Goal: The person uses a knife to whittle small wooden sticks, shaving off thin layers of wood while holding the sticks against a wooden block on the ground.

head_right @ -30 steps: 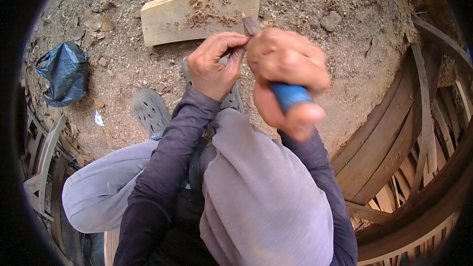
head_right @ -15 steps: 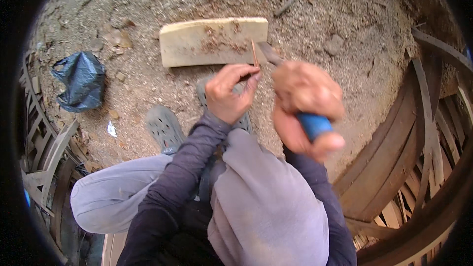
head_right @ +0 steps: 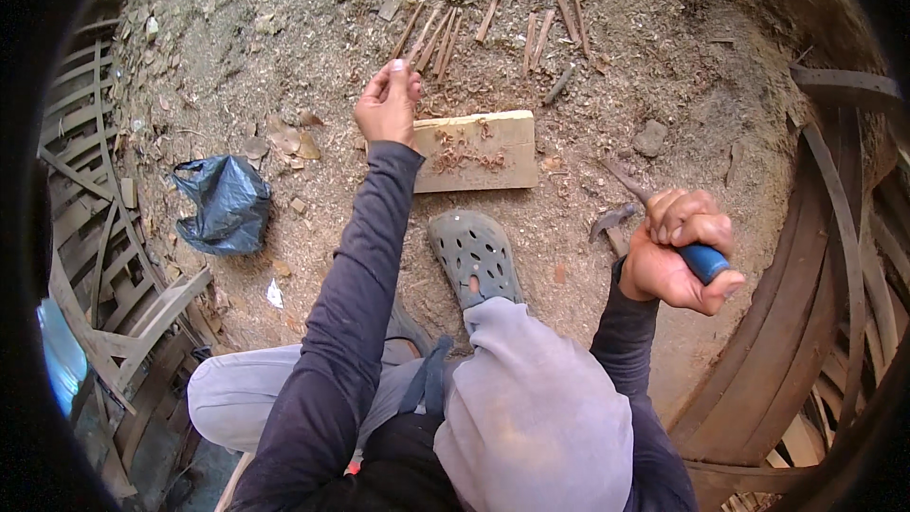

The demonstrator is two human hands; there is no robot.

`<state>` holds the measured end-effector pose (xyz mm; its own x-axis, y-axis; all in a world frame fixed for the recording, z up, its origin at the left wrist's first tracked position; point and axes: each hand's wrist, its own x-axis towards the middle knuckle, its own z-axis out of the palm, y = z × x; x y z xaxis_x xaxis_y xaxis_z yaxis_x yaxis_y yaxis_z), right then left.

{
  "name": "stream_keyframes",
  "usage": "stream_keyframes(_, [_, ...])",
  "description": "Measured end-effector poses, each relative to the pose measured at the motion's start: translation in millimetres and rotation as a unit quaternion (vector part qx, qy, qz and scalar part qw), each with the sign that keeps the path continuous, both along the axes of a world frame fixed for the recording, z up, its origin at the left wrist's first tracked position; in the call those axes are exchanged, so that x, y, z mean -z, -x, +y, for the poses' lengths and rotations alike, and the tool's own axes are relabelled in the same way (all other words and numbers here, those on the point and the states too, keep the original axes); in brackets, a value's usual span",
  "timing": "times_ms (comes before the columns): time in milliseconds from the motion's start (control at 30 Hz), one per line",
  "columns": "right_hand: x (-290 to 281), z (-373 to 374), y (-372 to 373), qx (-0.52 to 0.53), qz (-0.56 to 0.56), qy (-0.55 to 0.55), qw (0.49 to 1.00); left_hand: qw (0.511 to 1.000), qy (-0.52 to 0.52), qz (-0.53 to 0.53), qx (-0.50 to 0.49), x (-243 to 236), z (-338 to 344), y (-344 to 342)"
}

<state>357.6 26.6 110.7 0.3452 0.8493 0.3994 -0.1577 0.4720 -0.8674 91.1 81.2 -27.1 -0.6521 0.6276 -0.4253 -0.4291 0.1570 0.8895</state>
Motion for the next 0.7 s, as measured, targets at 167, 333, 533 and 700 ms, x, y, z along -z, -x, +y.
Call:
stream_keyframes(167, [-0.3, -1.5, -11.1, 0.028, -0.009, 0.015, 0.999, 0.982, 0.088, 0.027, 0.166, -1.4, -15.6, -7.7])
stream_keyframes(333, [3.5, 3.0, -14.1, 0.02, -0.008, 0.008, 1.0, 0.922, 0.006, 0.289, 0.259, -2.6, -11.0, -33.0])
stream_keyframes(533, [0.0, -6.9, -7.4, 0.045, -0.024, 0.028, 0.998, 0.733, 0.057, 0.567, 0.371, 9.5, 65.0, -38.3])
stream_keyframes(700, [4.8, -13.5, -20.3, 0.049, -0.051, 0.045, 0.996, 0.707, 0.12, 0.543, 0.437, 19.8, 95.7, -31.6])
